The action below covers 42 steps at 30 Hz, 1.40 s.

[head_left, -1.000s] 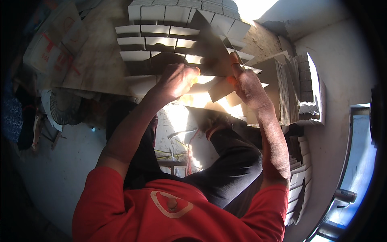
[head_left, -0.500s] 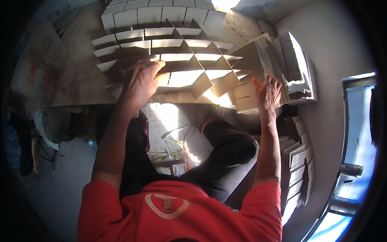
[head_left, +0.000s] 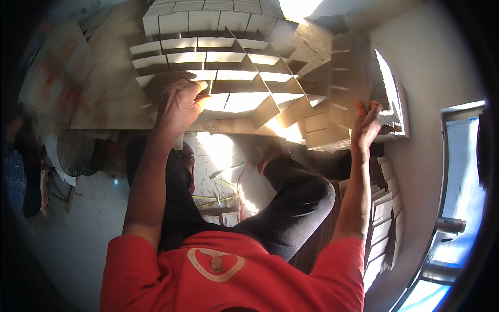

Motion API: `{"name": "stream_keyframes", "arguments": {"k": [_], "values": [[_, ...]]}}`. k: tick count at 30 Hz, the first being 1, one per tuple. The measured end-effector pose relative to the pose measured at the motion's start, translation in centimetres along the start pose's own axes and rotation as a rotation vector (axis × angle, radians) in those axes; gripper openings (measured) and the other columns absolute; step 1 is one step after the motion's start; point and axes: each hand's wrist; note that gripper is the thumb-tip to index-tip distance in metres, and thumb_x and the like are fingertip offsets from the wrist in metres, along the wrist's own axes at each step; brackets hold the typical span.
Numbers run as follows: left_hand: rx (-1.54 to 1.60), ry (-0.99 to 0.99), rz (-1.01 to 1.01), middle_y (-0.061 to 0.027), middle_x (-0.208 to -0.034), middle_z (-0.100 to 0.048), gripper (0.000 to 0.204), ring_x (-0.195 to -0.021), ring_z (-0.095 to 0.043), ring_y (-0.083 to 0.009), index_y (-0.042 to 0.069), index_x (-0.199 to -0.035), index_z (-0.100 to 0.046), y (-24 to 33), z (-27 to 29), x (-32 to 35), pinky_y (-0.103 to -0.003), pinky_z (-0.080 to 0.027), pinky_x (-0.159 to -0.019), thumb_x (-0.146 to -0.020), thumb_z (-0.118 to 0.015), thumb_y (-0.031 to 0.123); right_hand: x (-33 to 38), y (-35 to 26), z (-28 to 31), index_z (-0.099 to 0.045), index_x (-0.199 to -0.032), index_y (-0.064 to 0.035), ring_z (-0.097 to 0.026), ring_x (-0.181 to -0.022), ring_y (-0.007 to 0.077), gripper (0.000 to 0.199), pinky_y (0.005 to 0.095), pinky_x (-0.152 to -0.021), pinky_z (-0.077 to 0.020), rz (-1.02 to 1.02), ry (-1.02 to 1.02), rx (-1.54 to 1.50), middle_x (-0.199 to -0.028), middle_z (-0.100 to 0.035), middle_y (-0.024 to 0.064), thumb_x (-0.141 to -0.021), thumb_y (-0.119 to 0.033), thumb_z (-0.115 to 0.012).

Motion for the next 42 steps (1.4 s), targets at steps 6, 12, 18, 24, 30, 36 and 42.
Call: {"name": "stream_keyframes", "arguments": {"k": [6, 12, 18, 24, 30, 36, 42], "values": [[-0.03, -0.017, -0.049, -0.0134, -0.083, -0.067, 0.024, -0.079, -0.062, -0.0294, 0.0, -0.094, -0.067, -0.6, -0.3, 0.4, -0.039, -0.05, -0.075, -0.074, -0.073, 0.013, -2.7, -12.2, 3.3, -0.052, -0.133, -0.0084, -0.058, -0.074, 0.0079, 0.053, 0.0228, -0.07, -0.0488, 0.168, -0.014, -0.411, -0.087, -0.067, 0.0064, -0.084, -0.015, -0.072], [0.047, -0.026, -0.128, -0.0112, -0.08, -0.066, 0.015, -0.074, -0.06, -0.0275, 0.001, -0.086, -0.065, -1.2, -0.8, 0.5, -0.038, -0.049, -0.073, -0.077, -0.069, 0.011, -2.2, -18.6, 1.2, -0.053, -0.134, -0.0085, -0.046, -0.062, 0.0024, 0.057, 0.0175, -0.061, -0.0425, 0.213, -0.408, -0.6, -0.065, -0.058, -0.0014, -0.08, -0.01, -0.073], [0.06, 0.002, -0.156, -0.012, -0.08, -0.066, 0.013, -0.075, -0.061, -0.0286, 0.002, -0.085, -0.064, -1.3, -0.6, 0.4, -0.038, -0.049, -0.074, -0.076, -0.068, 0.01, -1.6, -20.0, -1.4, -0.061, -0.117, 0.001, -0.06, -0.071, 0.0104, 0.039, 0.0271, -0.068, -0.0504, 0.236, -0.471, -0.687, -0.079, -0.067, 0.0126, -0.081, -0.01, -0.071], [0.15, 0.071, -0.197, -0.0125, -0.068, -0.06, 0.009, -0.067, -0.059, -0.0298, 0.004, -0.073, -0.054, -1.3, -0.8, 0.3, -0.04, -0.047, -0.064, -0.072, -0.063, 0.006, -1.6, -21.0, -1.6, -0.059, -0.113, 0.001, -0.062, -0.075, 0.0106, 0.035, 0.0264, -0.071, -0.0504, 0.267, -0.56, -0.524, -0.084, -0.068, 0.0141, -0.081, -0.008, -0.071], [0.152, 0.16, -0.238, -0.0128, -0.062, -0.055, 0.012, -0.062, -0.059, -0.0304, 0.005, -0.067, -0.049, -1.4, -1.1, 0.1, -0.04, -0.045, -0.057, -0.071, -0.061, 0.004, -1.1, -22.0, -2.4, -0.05, -0.134, -0.0023, -0.064, -0.091, 0.0107, 0.056, 0.0261, -0.082, -0.0501, 0.315, -0.634, -0.527, -0.107, -0.069, 0.0133, -0.082, -0.008, -0.07], [0.086, 0.018, -0.114, -0.0154, -0.078, -0.064, 0.012, -0.075, -0.062, -0.031, 0.001, -0.084, -0.063, -1.5, -0.7, 0.1, -0.039, -0.05, -0.07, -0.074, -0.066, 0.007, -1.4, -23.2, -2.0, -0.049, -0.134, 0.0009, -0.063, -0.101, 0.0138, 0.055, 0.028, -0.087, -0.0496, 0.379, -0.65, -0.517, -0.118, -0.065, 0.0161, -0.083, -0.008, -0.069], [0.158, 0.183, -0.187, -0.0147, -0.065, -0.056, 0.011, -0.066, -0.06, -0.0324, 0.005, -0.066, -0.052, -1.1, -1.0, -0.2, -0.042, -0.046, -0.059, -0.075, -0.058, 0.009, -1.1, -22.6, -2.2, -0.048, -0.134, 0.0016, -0.063, -0.102, 0.0149, 0.055, 0.0278, -0.087, -0.0488, 0.358, -0.648, -0.54, -0.117, -0.065, 0.0166, -0.083, -0.007, -0.067]]}}
Point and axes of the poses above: each hand's wrist, its own x-axis away from the middle knuckle, its own z-axis out of the back of the hand, y = z × x
